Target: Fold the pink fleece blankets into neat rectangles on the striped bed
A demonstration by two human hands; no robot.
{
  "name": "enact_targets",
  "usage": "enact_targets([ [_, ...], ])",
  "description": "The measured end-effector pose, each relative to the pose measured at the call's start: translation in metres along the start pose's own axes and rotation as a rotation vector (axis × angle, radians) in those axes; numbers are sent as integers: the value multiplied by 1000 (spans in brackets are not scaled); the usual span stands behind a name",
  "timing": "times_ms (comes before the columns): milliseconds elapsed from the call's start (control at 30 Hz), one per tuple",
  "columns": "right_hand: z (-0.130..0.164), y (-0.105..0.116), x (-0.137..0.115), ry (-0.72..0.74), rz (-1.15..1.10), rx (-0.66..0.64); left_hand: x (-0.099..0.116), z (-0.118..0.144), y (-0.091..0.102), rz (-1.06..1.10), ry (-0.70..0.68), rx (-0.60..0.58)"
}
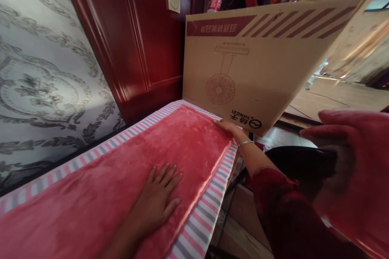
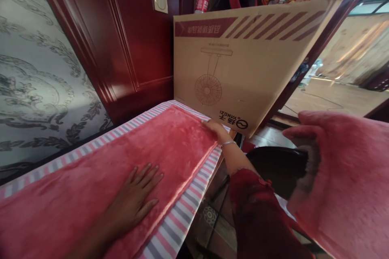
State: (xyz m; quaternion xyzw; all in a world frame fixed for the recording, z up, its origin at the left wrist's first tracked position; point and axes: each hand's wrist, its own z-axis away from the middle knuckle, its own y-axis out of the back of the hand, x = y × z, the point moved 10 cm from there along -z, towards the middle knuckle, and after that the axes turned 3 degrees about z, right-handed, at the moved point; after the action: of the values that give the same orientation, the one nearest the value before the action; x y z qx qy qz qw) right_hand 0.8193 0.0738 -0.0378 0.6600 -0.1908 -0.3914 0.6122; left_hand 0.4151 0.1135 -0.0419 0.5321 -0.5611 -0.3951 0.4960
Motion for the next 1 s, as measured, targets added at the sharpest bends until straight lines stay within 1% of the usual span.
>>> enact_targets([
  [100, 8, -2, 9, -8, 39, -9, 0, 0, -2, 1, 3, -9],
  [167, 18, -4, 9, 7, 63, 29, -1, 0, -4, -2, 8, -27],
  [300, 35, -1, 5, 31, 98, 121, 0, 1, -4, -17, 5, -32],
  [500, 41, 1, -6, 18, 160, 114, 3, 2, 0, -42, -48, 28],
  [600, 49, -9, -13, 54, 196, 116, 4, 3, 0, -49, -65, 40],
  [700, 55, -26, -14, 81, 228, 60, 4, 3, -1, -39, -55, 22],
  [800, 59, -30, -16, 50, 249, 34, 2, 3, -3, -13, -36, -3],
  [867, 63, -26, -27, 36, 260, 58, 2, 3, -3, 8, -23, -10],
  [933, 72, -22, -46, 75, 268, 116, 3, 1, -3, 27, 4, -29],
  [1000, 85, -26, -63, 121, 270, 142, 5, 0, -3, 41, 46, -70],
])
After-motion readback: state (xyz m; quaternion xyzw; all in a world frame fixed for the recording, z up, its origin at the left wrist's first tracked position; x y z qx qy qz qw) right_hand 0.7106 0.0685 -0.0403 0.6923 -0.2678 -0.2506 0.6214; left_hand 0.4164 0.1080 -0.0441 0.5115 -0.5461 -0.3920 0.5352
